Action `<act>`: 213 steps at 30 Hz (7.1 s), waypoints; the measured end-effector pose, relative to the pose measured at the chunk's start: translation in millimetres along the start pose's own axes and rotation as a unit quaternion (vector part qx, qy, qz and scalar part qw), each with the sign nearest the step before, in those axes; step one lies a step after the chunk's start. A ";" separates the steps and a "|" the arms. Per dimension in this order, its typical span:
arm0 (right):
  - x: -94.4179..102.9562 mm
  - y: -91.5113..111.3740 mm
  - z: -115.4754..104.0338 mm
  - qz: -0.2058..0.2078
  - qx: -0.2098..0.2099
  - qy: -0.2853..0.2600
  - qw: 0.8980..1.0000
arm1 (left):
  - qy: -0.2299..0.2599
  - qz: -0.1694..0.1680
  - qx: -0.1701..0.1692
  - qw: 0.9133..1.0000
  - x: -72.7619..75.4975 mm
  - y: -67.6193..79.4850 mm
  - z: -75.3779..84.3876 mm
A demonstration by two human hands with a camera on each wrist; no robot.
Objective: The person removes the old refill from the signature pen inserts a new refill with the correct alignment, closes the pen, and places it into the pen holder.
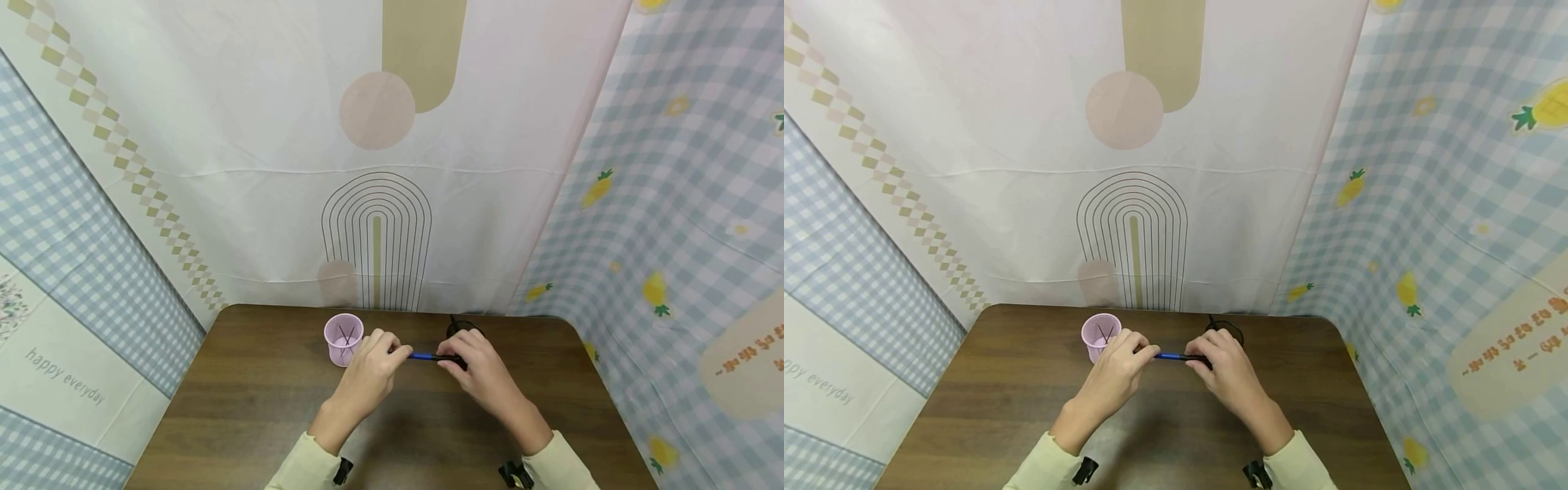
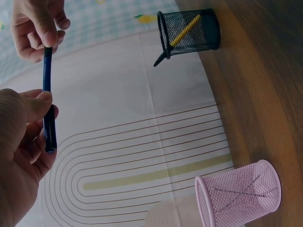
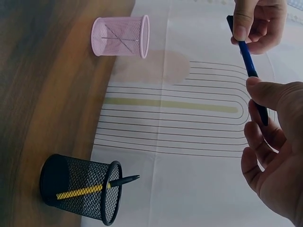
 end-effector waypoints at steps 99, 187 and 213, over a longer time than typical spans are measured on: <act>6.0 0.1 1.8 -0.043 -0.070 -0.050 0.995 | -0.005 0.015 -0.014 1.000 6.1 -1.9 4.4; 9.3 -1.9 -0.7 -0.057 -0.057 -0.055 0.995 | -0.011 0.012 -0.016 1.000 10.4 -2.8 8.5; 6.9 3.3 -4.0 -0.019 -0.024 -0.057 0.998 | 0.000 -0.007 -0.006 1.000 7.7 -2.3 7.5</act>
Point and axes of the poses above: each hand's wrist, its own y-axis away from the middle knuckle, its own x-axis out of the back of the hand, z = x × y, the point moved 6 cm from there along -y, towards the middle knuckle, and after that the axes turned 12 degrees about -y, right-handed, at the moved point
